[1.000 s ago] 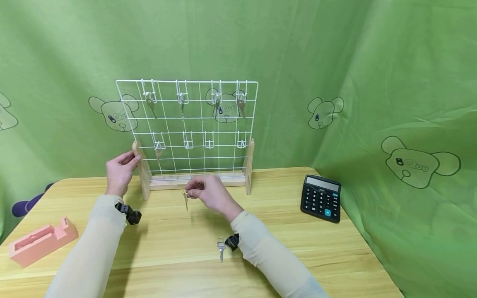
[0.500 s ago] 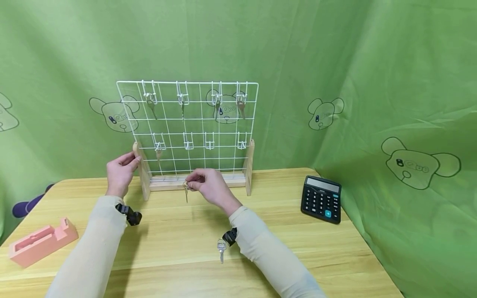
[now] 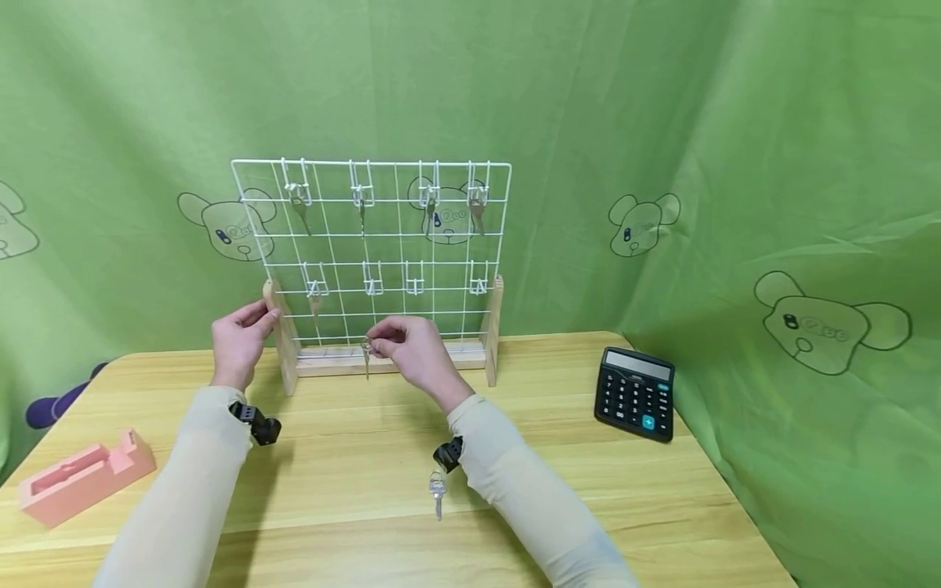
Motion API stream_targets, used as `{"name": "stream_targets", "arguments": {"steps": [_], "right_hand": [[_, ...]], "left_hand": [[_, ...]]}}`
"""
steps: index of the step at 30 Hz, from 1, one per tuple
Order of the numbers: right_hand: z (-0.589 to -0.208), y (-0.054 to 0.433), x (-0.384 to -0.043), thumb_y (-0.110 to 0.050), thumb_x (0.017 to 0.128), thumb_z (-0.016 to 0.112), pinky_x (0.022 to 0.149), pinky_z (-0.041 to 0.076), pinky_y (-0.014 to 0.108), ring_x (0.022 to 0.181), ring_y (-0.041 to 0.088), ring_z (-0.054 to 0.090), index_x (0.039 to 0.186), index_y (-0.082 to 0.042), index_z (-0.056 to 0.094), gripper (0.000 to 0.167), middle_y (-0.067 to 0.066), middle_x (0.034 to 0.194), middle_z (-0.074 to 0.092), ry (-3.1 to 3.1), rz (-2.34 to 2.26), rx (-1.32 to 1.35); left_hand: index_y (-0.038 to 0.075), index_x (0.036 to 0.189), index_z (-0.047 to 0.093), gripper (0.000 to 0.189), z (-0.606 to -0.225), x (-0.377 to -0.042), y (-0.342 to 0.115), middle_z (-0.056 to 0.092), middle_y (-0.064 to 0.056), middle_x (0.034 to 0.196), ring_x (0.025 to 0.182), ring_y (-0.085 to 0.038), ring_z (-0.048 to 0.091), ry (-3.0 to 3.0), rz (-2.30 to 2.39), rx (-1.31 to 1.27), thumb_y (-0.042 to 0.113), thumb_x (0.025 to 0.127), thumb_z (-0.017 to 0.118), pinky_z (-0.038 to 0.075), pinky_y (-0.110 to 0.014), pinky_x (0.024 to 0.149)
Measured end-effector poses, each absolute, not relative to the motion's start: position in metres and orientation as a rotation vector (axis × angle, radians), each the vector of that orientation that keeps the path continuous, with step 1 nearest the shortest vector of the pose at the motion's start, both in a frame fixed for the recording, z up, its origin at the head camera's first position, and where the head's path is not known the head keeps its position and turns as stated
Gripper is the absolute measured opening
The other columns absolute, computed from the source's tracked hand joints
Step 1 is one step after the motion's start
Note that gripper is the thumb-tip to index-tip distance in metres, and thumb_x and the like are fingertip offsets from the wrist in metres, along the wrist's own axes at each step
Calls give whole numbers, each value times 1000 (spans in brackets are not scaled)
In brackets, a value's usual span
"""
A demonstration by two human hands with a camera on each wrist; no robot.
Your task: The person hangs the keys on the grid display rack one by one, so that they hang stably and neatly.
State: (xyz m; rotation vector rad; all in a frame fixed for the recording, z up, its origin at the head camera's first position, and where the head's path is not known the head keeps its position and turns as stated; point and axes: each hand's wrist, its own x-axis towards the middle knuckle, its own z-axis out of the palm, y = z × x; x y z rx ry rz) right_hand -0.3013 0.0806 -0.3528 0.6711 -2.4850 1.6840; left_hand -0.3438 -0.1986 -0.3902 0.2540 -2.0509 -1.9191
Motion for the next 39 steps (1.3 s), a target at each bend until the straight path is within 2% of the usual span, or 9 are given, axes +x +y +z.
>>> {"name": "stream_targets", "arguments": {"steps": [3,5,9,14,19,26,29,32,39], "right_hand": [[-348,79,-304,2,90,69,76,60,29,87,28,69,101,1,71,12,6,90,71,-2458,1707,658],[-345,78,-306,3,89,68,77,61,31,87,29,69,102,2,71,13,6,90,71,-2437,1716,646],[-338,77,-310,3,89,68,78,61,34,86,28,68,102,1,71,13,7,91,71,-2402,1721,620],[-333,75,-315,2,90,67,78,60,31,88,31,68,104,3,70,14,8,92,70,-2378,1735,623],[-328,74,-319,3,92,65,83,59,34,92,32,68,106,4,68,15,12,97,69,-2351,1790,608],[-326,69,-324,2,91,66,78,59,25,87,19,67,107,2,70,16,6,95,70,-2312,1713,537],[-326,66,-326,1,90,67,77,59,25,84,16,66,105,1,71,16,5,93,70,-2287,1668,498],[-325,63,-329,2,90,68,77,60,29,83,18,67,104,0,72,15,5,92,70,-2272,1661,460],[-327,59,-334,5,89,67,78,61,35,89,32,68,104,0,71,15,8,92,70,-2280,1667,407]], "left_hand": [[4,135,56,42,-390,-343,-199,57,-16,136,121,-25,57,-2051,-1922,255,11,95,66,49,-27,100],[5,135,56,42,-390,-343,-199,57,-16,136,122,-25,57,-2052,-1921,252,12,95,66,49,-27,100],[5,136,56,42,-389,-343,-199,57,-15,136,122,-25,57,-2056,-1918,249,13,95,66,48,-27,100],[5,136,55,43,-390,-343,-199,56,-16,136,122,-25,57,-2047,-1924,247,12,95,66,49,-26,100],[4,136,55,43,-390,-343,-199,56,-16,136,122,-25,57,-2042,-1921,245,12,95,66,49,-26,100],[4,136,55,43,-390,-343,-198,56,-16,137,122,-25,56,-2040,-1932,249,12,95,66,48,-26,100],[4,136,55,43,-390,-342,-198,56,-16,137,122,-25,56,-2043,-1931,250,12,96,66,48,-27,100],[4,136,55,43,-390,-343,-199,56,-16,137,123,-25,56,-2042,-1930,248,12,96,66,48,-27,100],[5,137,55,43,-391,-343,-199,55,-15,138,123,-25,56,-2044,-1937,252,13,96,66,48,-26,100]]}}
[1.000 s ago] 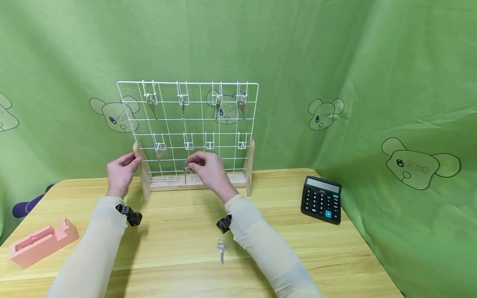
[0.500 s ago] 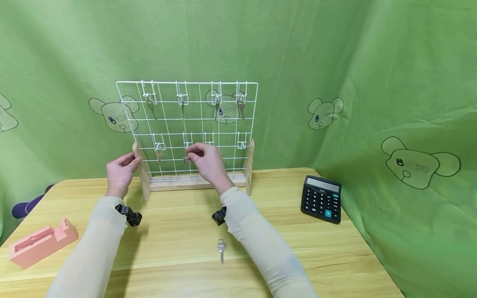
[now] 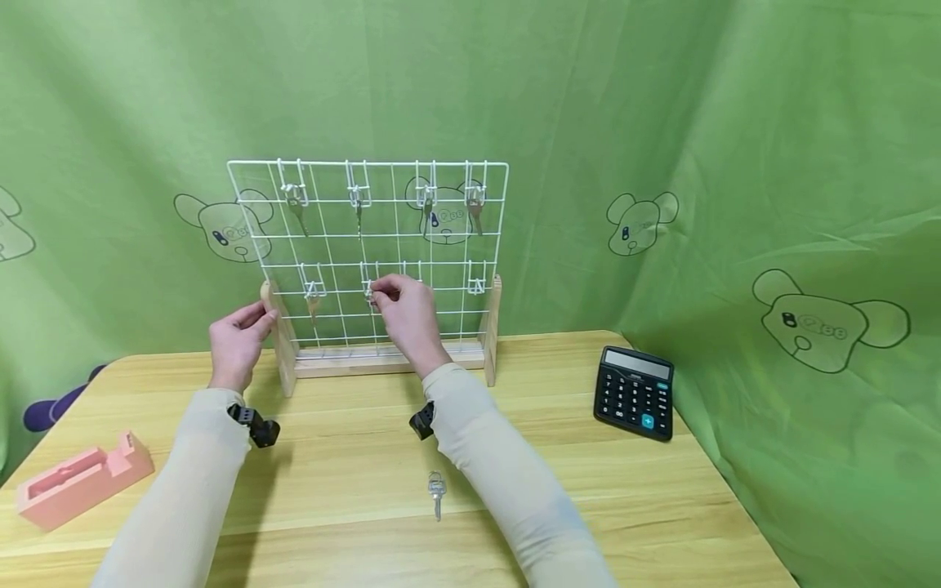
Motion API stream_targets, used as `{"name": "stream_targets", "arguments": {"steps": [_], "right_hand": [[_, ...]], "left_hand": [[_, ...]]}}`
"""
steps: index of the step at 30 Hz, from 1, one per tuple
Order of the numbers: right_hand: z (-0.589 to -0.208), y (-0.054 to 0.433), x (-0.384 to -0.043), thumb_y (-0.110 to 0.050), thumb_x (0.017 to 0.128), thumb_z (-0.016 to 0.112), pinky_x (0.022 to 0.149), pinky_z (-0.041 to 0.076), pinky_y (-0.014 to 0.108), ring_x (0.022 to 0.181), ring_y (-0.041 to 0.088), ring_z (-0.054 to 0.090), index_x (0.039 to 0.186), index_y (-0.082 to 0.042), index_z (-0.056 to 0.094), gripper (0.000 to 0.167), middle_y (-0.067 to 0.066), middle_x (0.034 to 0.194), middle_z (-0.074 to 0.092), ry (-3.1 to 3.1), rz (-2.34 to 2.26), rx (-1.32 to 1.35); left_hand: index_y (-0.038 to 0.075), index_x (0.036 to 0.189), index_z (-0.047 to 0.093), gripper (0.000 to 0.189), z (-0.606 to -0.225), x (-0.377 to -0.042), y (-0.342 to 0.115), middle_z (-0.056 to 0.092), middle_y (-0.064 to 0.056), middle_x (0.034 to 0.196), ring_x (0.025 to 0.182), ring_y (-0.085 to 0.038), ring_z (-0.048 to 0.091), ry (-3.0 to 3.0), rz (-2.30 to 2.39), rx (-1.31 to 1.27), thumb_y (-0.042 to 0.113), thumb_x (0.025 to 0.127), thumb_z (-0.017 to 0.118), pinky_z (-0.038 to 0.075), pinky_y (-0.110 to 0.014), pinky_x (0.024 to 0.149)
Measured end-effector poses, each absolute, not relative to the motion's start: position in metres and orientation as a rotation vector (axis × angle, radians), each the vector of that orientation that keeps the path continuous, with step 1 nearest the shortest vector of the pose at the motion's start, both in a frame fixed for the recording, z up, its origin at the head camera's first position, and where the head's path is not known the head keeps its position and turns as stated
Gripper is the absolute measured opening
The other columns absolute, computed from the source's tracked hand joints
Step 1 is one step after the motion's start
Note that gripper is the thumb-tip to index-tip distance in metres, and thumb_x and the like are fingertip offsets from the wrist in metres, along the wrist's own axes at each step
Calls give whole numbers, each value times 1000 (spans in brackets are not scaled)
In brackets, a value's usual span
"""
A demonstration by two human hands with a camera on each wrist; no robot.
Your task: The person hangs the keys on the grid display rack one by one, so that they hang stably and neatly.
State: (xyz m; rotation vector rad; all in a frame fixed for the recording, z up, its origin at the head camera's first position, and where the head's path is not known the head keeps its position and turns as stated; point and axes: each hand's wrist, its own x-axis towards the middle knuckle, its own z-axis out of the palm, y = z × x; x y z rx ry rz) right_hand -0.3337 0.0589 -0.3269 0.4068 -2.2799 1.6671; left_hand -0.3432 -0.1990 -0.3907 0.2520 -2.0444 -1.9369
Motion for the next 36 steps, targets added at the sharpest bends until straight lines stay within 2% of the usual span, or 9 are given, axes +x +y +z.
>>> {"name": "stream_targets", "arguments": {"steps": [3,7,11,19,24,36], "right_hand": [[-328,58,-335,5,89,67,78,60,34,87,28,68,103,0,71,15,7,91,70,-2304,1629,396],[-331,57,-335,3,89,68,73,59,23,83,16,66,103,-3,72,15,4,91,70,-2333,1557,394],[-334,58,-334,2,89,68,71,58,19,83,14,65,104,-4,71,16,3,93,69,-2340,1524,397],[-336,69,-326,1,90,67,73,57,19,88,15,64,108,-4,70,19,3,99,69,-2372,1363,475],[-339,79,-318,-1,90,68,77,56,20,87,14,63,105,-5,71,17,2,97,69,-2402,1259,528],[-358,98,-304,-3,91,69,80,57,24,90,16,65,107,-4,70,17,0,99,68,-2478,1257,627]], "left_hand": [[5,137,55,43,-390,-343,-199,55,-15,138,123,-25,56,-2051,-1936,258,14,96,66,48,-27,101],[5,137,55,43,-390,-343,-199,55,-15,137,123,-25,56,-2056,-1933,265,13,96,66,48,-26,100],[5,136,55,43,-391,-343,-198,56,-15,137,122,-25,57,-2056,-1929,267,13,95,66,49,-26,100],[6,136,56,44,-391,-343,-198,56,-14,137,122,-24,57,-2051,-1927,266,16,95,67,48,-27,100],[5,135,56,44,-392,-344,-200,57,-15,136,122,-24,57,-2033,-1935,254,14,94,68,49,-26,100],[5,135,56,43,-392,-344,-198,56,-15,136,121,-24,57,-2027,-1937,261,14,95,67,49,-26,99]]}}
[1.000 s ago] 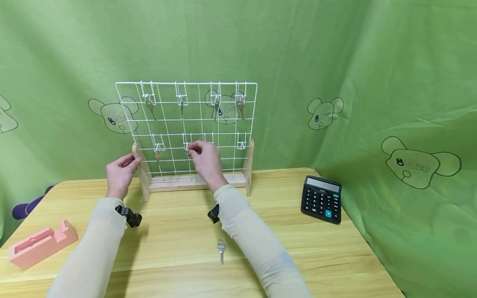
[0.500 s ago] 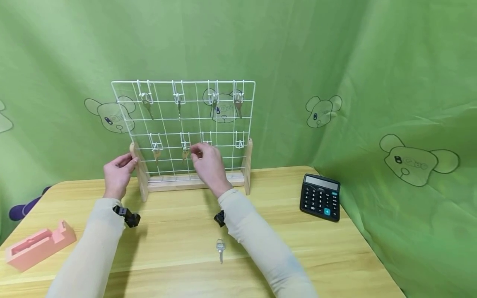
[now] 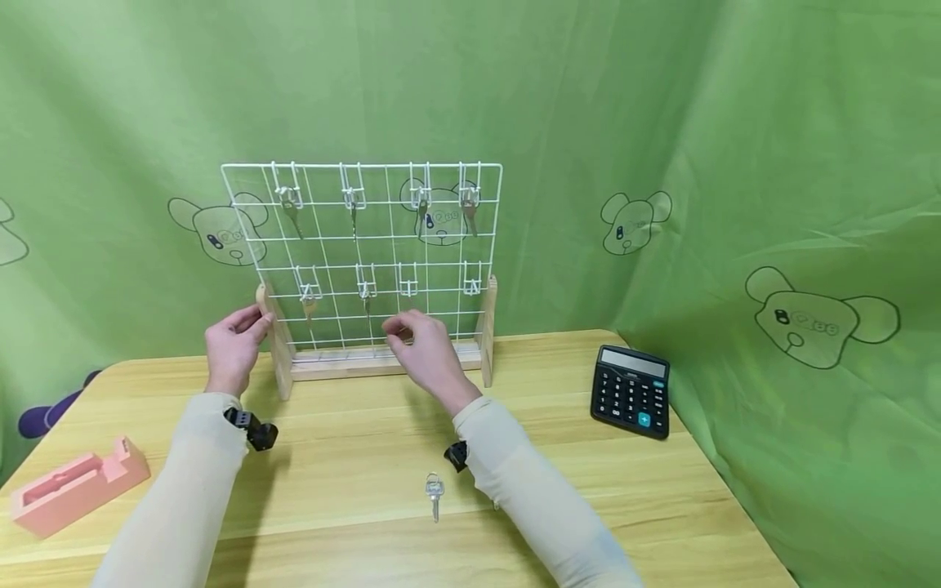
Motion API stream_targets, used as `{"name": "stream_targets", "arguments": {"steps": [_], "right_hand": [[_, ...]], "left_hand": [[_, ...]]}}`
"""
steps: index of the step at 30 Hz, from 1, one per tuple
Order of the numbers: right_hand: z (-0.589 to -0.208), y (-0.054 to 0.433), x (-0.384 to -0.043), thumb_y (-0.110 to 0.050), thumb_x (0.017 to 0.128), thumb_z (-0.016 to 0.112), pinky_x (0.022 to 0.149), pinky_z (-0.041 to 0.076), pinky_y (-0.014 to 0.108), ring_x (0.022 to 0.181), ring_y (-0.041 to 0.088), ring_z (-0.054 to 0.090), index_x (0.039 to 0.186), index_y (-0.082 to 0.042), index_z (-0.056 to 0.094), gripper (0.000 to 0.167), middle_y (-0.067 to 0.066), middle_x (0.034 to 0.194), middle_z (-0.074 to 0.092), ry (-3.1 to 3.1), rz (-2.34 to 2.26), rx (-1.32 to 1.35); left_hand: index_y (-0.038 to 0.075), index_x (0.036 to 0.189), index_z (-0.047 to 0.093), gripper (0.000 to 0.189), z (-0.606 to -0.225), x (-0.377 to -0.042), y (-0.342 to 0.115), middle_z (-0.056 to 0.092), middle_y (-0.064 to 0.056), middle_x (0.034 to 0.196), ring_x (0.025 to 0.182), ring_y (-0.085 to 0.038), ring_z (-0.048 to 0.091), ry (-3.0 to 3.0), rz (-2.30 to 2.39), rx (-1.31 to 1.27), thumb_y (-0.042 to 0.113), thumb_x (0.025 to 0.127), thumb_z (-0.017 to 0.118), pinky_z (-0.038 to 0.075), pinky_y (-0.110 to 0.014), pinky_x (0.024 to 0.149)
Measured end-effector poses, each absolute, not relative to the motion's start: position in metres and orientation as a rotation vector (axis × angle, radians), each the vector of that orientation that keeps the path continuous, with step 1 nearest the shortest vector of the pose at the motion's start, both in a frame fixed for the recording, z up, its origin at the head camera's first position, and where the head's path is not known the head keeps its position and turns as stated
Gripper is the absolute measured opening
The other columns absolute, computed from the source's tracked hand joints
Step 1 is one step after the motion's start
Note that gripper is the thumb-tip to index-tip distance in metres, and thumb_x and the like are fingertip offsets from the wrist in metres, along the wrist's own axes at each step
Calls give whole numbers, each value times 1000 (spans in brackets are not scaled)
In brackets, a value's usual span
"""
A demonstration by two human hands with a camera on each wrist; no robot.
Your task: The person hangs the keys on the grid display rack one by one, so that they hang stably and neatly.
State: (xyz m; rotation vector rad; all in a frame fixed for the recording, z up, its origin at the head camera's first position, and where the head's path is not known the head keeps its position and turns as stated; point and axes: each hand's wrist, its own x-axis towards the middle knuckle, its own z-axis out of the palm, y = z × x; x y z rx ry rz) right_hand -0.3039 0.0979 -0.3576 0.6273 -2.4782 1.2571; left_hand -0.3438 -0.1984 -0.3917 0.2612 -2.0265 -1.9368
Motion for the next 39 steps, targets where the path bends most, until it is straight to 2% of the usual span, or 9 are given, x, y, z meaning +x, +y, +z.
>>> {"name": "stream_targets", "arguments": {"steps": [12,19,32,39], "right_hand": [[-371,124,-283,-3,89,70,77,58,25,86,15,66,103,-10,71,15,0,96,70,-2571,1363,568],[-374,138,-267,2,87,70,79,58,26,87,16,65,101,-8,72,17,6,98,70,-2673,1396,636],[-391,156,-246,2,88,67,83,57,27,91,16,63,103,-6,69,18,-1,95,67,-2868,1369,760],[-410,160,-237,4,87,67,86,55,30,94,17,62,109,0,67,23,8,101,68,-2984,1269,849]], "left_hand": [[5,136,55,44,-393,-345,-198,56,-15,137,121,-24,57,-2026,-1955,264,14,95,67,50,-26,98],[5,136,55,44,-392,-344,-198,56,-15,137,122,-25,57,-2036,-1954,269,13,95,66,50,-28,99],[6,137,54,44,-392,-344,-197,55,-15,138,123,-25,56,-2047,-1955,284,14,96,66,49,-29,100],[7,138,54,44,-389,-344,-198,55,-14,139,123,-24,56,-2066,-1941,291,15,96,64,49,-29,101]]}}
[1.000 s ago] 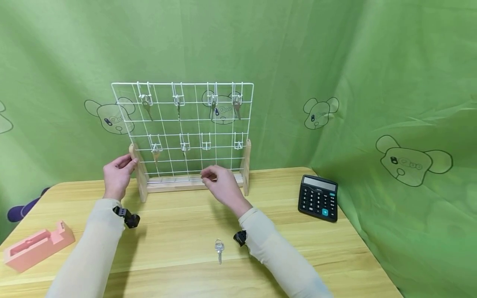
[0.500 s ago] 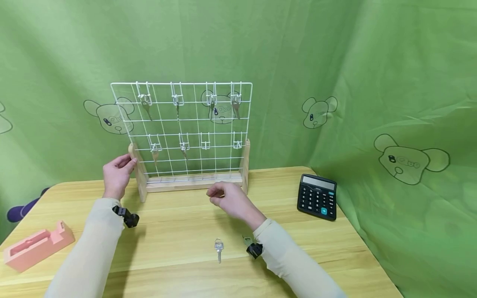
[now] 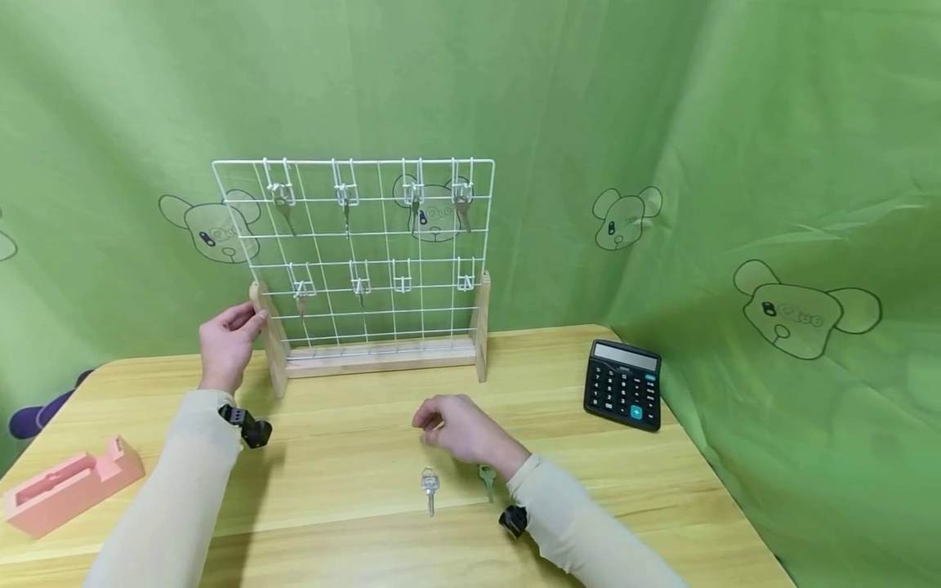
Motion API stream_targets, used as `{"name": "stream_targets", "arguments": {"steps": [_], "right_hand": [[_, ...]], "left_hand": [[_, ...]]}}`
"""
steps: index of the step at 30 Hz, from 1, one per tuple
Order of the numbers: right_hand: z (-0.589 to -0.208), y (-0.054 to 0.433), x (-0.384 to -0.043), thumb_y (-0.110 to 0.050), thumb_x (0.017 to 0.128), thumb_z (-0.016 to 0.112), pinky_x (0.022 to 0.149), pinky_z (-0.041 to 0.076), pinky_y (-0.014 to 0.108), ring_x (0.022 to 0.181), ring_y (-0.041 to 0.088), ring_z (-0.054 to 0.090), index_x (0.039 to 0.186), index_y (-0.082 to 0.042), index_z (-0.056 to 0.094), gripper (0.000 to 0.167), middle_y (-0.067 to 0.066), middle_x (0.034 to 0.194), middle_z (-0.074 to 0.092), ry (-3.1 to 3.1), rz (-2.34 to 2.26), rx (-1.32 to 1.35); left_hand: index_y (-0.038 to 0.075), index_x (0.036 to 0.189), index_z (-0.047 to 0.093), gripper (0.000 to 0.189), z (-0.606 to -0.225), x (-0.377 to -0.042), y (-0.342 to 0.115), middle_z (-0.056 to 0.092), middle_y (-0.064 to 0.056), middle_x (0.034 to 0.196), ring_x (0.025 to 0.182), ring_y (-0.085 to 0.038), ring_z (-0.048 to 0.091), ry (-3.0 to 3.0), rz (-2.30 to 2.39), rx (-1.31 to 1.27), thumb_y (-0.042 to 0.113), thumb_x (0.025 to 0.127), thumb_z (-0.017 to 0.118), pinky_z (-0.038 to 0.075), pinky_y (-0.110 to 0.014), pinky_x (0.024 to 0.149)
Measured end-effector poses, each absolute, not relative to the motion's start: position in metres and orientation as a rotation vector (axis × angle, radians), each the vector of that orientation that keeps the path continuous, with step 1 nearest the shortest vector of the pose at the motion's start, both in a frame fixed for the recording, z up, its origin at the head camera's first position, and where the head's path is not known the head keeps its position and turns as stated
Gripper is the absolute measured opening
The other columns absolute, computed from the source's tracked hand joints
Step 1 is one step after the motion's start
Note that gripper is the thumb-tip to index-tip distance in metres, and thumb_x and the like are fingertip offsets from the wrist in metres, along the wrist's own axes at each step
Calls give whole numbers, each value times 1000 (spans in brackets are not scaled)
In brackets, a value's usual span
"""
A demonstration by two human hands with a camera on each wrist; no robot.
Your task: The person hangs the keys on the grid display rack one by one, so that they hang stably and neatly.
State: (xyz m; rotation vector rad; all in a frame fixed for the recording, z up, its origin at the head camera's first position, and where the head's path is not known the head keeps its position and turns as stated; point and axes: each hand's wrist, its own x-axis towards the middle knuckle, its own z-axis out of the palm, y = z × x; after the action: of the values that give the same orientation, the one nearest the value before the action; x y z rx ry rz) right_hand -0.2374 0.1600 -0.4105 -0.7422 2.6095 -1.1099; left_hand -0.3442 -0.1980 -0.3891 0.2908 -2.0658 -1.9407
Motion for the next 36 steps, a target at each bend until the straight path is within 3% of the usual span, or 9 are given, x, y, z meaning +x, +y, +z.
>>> {"name": "stream_targets", "arguments": {"steps": [14,36], "right_hand": [[-432,164,-228,1,83,74,86,56,28,96,22,63,108,-3,68,26,4,103,67,2562,-953,-848],[-443,159,-222,-4,81,78,72,50,19,80,6,52,90,-13,70,15,-8,87,55,2646,-676,-1025]], "left_hand": [[8,139,53,45,-387,-343,-198,53,-14,140,125,-25,54,-2086,-1933,283,14,96,64,47,-29,102],[6,138,54,43,-389,-343,-198,55,-15,138,123,-25,55,-2091,-1921,269,12,96,64,48,-28,101]]}}
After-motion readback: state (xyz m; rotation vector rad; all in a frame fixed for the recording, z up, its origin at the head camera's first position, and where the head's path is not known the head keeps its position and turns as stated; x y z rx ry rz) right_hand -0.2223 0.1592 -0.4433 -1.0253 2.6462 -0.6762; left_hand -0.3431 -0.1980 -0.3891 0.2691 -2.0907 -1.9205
